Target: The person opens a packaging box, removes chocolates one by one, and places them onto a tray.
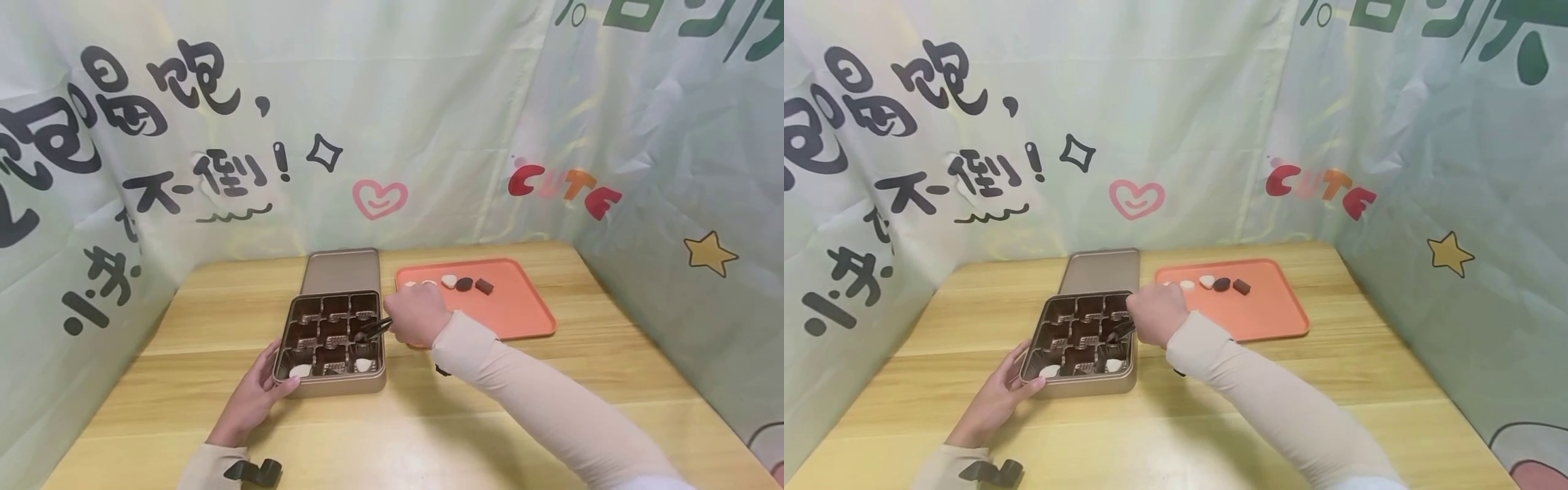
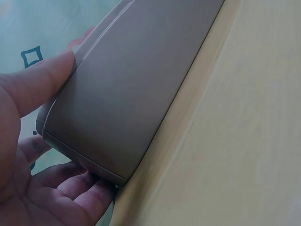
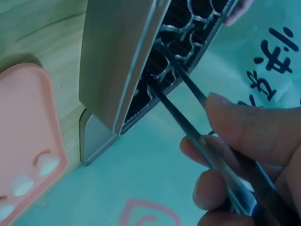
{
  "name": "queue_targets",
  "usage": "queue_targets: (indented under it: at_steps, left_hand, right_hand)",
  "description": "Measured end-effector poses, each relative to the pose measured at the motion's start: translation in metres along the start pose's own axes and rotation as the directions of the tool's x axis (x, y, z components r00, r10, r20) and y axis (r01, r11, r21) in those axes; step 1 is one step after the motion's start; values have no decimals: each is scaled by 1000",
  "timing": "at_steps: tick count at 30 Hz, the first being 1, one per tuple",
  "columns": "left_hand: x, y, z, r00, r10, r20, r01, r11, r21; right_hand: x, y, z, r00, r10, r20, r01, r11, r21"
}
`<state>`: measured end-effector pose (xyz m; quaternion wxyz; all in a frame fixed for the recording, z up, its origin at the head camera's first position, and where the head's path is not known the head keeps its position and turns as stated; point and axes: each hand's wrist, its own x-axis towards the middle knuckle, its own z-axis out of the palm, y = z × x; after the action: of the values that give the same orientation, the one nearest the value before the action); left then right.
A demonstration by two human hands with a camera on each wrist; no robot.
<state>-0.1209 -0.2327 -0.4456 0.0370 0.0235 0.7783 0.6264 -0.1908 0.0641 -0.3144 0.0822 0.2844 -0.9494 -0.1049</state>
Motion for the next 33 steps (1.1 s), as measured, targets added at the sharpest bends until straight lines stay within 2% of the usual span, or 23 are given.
queue_targets:
  at_steps: [10, 22, 30, 33]
  left_hand:
    - [-1, -2, 1, 1000, -13, -2, 13, 1000, 20]
    - [-1, -2, 0, 1000, -11, 1, 11, 1000, 1]
    - [0, -4, 0, 1000, 3, 2, -3, 1000, -2]
    - [0, -4, 0, 1000, 4, 1, -4, 1000, 2]
  right_hand:
    - [3, -17, 1, 999, -9, -45, 6, 997, -72]
    - [-2, -9, -9, 998, 24, -60, -26, 999, -33]
    - [-5, -4, -13, 993, 10, -122, -11, 1000, -15]
    - [-5, -2, -16, 994, 13, -110, -14, 1000, -9]
